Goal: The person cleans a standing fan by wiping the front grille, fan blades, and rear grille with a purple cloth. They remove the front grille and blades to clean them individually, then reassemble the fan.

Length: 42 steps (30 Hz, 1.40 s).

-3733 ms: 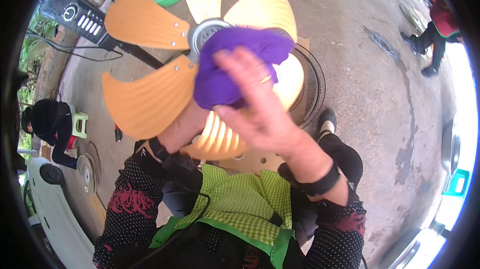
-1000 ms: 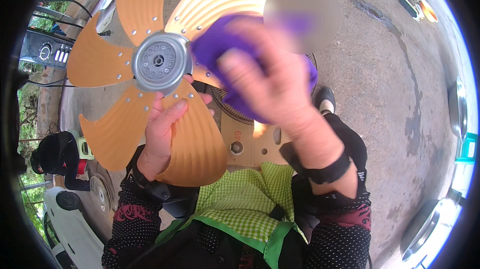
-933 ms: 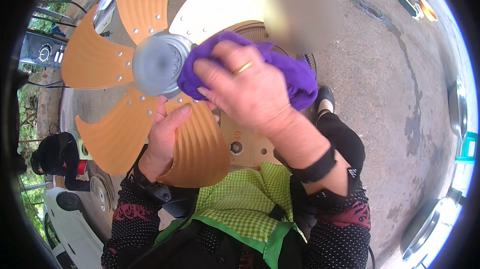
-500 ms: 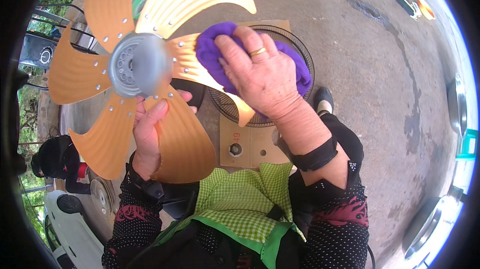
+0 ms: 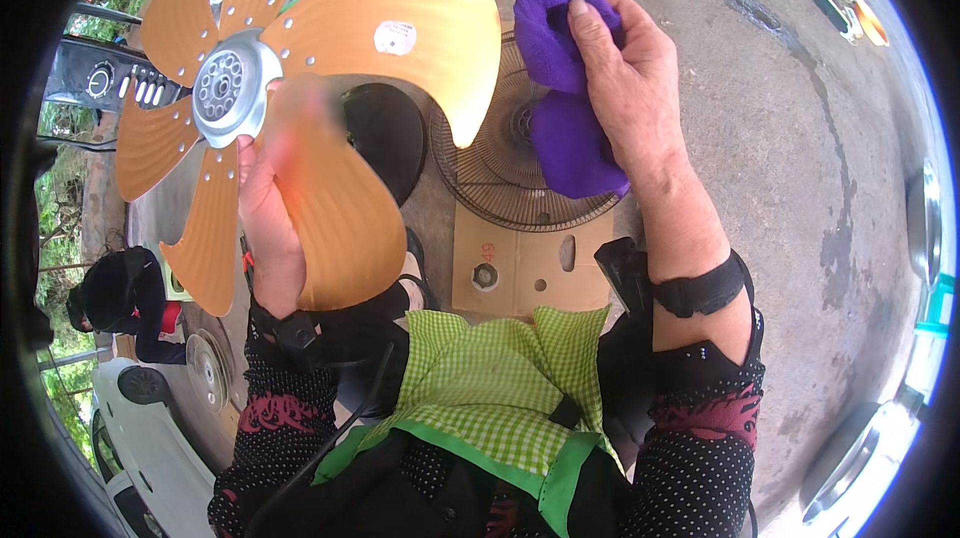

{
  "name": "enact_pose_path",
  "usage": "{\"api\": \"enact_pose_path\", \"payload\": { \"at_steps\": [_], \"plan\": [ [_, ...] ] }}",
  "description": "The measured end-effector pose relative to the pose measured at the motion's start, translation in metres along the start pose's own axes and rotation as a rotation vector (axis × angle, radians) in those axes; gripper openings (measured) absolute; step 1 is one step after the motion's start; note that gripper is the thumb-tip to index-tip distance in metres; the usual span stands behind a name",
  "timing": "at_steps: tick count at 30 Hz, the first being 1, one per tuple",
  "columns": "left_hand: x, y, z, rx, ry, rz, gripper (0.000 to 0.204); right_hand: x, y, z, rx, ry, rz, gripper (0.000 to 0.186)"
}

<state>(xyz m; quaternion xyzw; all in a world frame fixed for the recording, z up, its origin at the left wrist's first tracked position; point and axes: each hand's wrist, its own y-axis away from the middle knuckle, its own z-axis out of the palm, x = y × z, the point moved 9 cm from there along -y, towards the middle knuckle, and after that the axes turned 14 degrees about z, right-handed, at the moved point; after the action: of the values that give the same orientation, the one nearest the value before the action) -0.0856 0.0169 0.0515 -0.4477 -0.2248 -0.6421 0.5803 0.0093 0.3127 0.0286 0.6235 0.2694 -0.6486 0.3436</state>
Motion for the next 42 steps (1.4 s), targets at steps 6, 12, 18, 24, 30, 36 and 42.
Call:
{"api": "enact_pose_path", "payload": {
  "at_steps": [6, 12, 18, 24, 30, 36, 42],
  "plan": [
    [-0.025, -0.001, 0.013, -0.092, 0.098, -0.025, 0.040, -0.024, 0.053, 0.048, -0.048, 0.173, -0.311, 0.028],
    [-0.045, 0.003, 0.019, -0.072, 0.093, -0.096, 0.028, -0.023, 0.076, 0.092, -0.091, 0.612, -0.546, 0.030],
    [-0.044, 0.000, 0.018, -0.211, -0.116, -0.036, 0.040, -0.010, 0.065, 0.094, -0.166, 0.906, -0.494, 0.024],
    [-0.026, 0.000, 0.030, -0.390, -0.522, 0.190, 0.031, -0.021, 0.037, 0.043, -0.077, 0.145, -0.147, 0.024],
    [-0.063, 0.015, 0.023, -0.397, -0.397, -0.060, 0.031, -0.032, 0.068, 0.062, -0.264, -0.119, -0.241, 0.025],
    [-0.077, 0.014, 0.028, -0.475, -0.357, -0.080, 0.053, -0.016, 0.108, 0.120, -0.316, 0.610, -0.596, 0.048],
    [-0.059, 0.009, 0.031, -0.252, -0.090, -0.164, 0.096, 0.000, 0.110, 0.132, -0.465, 0.685, -0.489, 0.045]
  ]
}}
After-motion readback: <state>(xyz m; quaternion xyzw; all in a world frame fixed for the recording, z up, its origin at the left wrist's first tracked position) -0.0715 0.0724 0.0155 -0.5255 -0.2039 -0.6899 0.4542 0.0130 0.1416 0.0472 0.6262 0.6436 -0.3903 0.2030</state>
